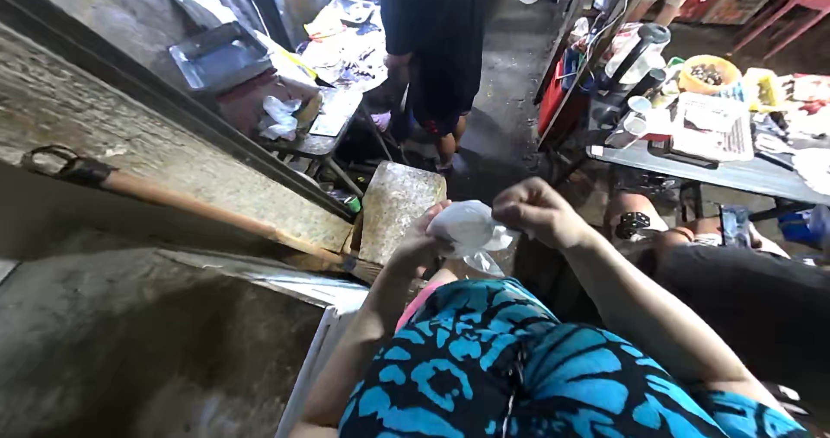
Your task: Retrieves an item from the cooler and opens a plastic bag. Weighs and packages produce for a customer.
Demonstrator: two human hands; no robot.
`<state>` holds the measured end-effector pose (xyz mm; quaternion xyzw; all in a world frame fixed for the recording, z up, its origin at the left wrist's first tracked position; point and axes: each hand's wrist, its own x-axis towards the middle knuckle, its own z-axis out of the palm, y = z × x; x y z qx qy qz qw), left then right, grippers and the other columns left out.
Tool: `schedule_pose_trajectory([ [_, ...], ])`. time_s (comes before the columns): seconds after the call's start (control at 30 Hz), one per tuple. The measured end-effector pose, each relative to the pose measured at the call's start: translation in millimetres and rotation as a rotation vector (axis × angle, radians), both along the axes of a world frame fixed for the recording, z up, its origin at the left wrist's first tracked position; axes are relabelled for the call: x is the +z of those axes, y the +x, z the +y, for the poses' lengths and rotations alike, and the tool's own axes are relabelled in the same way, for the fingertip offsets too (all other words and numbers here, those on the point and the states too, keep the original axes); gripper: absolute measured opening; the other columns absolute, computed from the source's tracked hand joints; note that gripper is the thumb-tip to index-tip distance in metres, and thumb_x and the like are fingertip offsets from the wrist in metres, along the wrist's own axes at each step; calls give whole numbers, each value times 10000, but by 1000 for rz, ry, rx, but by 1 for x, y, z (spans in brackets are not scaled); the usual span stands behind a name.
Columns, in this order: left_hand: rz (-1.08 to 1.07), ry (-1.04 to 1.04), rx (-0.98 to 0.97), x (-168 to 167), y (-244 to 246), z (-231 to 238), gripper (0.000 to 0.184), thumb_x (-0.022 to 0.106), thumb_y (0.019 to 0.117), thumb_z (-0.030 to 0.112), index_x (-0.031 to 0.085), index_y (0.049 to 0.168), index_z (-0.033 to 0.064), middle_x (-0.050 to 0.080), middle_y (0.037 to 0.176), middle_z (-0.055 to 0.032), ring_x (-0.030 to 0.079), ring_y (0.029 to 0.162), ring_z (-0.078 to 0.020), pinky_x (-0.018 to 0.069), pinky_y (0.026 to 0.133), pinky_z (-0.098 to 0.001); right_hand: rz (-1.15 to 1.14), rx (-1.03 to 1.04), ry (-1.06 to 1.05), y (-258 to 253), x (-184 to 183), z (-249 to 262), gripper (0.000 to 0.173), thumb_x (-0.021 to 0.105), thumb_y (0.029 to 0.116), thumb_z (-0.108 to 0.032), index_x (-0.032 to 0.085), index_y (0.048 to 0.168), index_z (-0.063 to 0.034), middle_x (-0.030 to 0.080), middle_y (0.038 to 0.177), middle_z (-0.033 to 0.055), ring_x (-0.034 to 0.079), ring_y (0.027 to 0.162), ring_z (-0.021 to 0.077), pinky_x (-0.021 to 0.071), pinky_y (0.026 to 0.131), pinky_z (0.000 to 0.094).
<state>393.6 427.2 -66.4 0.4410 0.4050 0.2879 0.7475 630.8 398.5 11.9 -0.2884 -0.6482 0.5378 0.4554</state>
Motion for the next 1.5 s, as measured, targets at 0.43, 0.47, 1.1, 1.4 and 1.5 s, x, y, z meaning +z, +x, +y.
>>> schedule_pose_trajectory([
  [0.43, 1089, 850, -1031, -47, 147, 146, 501, 524, 1012, 38, 521, 1495, 171, 394, 1611, -119, 599, 1240, -429, 512, 970, -615, -225, -125, -330, 77, -55, 36, 312, 548, 999, -177, 593, 691, -162, 447, 561, -167, 388, 491, -79, 319, 472, 148],
  [0.47, 1007, 897, -1042, -50, 159, 160, 507, 550, 1004, 44, 517, 1495, 169, 401, 1603, -133, 611, 1222, -429, 520, 962, -611, -237, -144, -325, 83, -59, 49, 312, 549, 1001, -177, 599, 694, -153, 451, 563, -162, 393, 494, -76, 323, 475, 150],
  [1.1, 395, 746, -659, -105, 332, 420, 360, 571, 1014, 91, 630, 1365, 35, 585, 1428, -150, 587, 1291, -250, 455, 1112, -423, 752, -1306, -716, 226, -104, 335, 381, 412, 1100, -242, 469, 734, -154, 391, 482, -68, 385, 384, 38, 372, 397, 195],
  [1.4, 663, 370, -514, -124, 403, 478, 401, 611, 997, 157, 538, 1335, -45, 639, 1189, -241, 662, 1070, -332, 539, 959, -479, 801, -1244, -587, 298, -126, 444, 323, 367, 1119, -259, 489, 831, -180, 425, 530, -94, 428, 431, 25, 416, 450, 182],
  [1.5, 572, 189, -489, -141, 427, 512, 423, 663, 980, 152, 531, 1336, -35, 661, 1093, -198, 692, 896, -261, 582, 845, -427, 755, -1235, -557, 327, -141, 491, 350, 357, 1116, -245, 476, 794, -178, 419, 520, -86, 417, 426, 33, 406, 445, 192],
])
